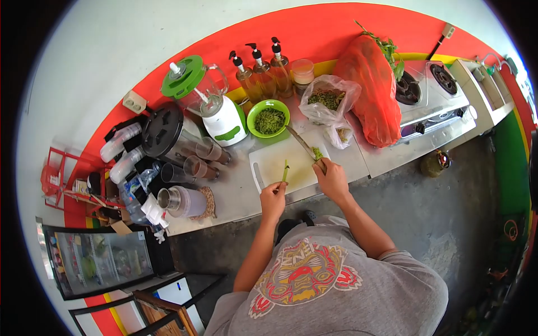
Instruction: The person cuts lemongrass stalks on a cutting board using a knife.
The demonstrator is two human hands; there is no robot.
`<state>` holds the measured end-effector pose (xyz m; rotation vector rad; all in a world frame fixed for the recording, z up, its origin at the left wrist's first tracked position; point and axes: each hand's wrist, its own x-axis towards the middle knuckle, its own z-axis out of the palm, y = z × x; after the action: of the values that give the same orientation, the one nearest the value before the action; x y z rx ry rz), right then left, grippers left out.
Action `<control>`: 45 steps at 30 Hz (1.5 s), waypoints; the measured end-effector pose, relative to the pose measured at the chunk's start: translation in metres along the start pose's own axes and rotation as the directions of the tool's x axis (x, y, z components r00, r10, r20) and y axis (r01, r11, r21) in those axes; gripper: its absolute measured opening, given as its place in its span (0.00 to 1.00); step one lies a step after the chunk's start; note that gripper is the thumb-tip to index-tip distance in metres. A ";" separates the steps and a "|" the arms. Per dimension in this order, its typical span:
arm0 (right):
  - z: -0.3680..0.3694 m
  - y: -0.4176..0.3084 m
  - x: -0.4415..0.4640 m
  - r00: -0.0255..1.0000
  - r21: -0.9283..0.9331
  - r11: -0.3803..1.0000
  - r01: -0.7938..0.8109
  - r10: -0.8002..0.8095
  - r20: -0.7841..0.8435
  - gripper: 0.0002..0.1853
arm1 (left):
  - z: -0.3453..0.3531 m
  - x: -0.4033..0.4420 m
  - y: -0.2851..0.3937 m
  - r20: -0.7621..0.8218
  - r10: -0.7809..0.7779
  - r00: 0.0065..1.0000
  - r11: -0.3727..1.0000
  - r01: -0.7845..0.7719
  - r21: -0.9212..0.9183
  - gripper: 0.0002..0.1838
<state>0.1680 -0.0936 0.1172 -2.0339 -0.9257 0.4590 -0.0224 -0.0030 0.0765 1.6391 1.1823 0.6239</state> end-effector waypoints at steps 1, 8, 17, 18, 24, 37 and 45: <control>0.002 0.000 -0.001 1.000 -0.009 1.000 0.011 -0.011 0.015 0.14 | -0.001 0.005 -0.005 -0.017 -0.021 1.000 0.999 0.022 0.046 0.12; 0.017 0.002 -0.016 0.982 0.016 0.999 0.049 -0.051 0.182 0.15 | 0.013 0.035 -0.060 -0.069 -0.088 0.994 0.983 0.098 0.157 0.13; 0.009 0.010 -0.019 0.978 0.000 0.999 0.044 -0.044 0.203 0.15 | 0.013 0.038 -0.067 -0.134 -0.180 0.974 0.972 0.197 0.128 0.11; 0.008 0.010 -0.019 0.978 0.003 0.999 0.040 -0.040 0.206 0.16 | 0.013 0.037 -0.063 -0.156 -0.191 0.969 0.973 0.208 0.099 0.11; 0.010 0.003 -0.020 0.968 0.151 0.988 0.032 -0.068 0.240 0.15 | 0.007 0.030 -0.015 0.077 -0.243 0.967 0.837 0.249 -0.487 0.09; 0.009 -0.019 -0.030 0.875 0.434 0.901 0.004 -0.213 0.435 0.16 | -0.028 0.020 0.068 0.125 -0.074 0.989 0.638 0.144 -0.756 0.10; 0.005 -0.024 -0.035 0.879 0.420 0.906 0.055 -0.244 0.411 0.15 | -0.023 0.013 0.069 0.151 -0.027 0.988 0.629 0.134 -0.766 0.10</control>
<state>0.1309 -0.1085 0.1329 -1.4884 -1.1520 0.9829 -0.0082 0.0151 0.1470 0.8481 0.7103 0.8143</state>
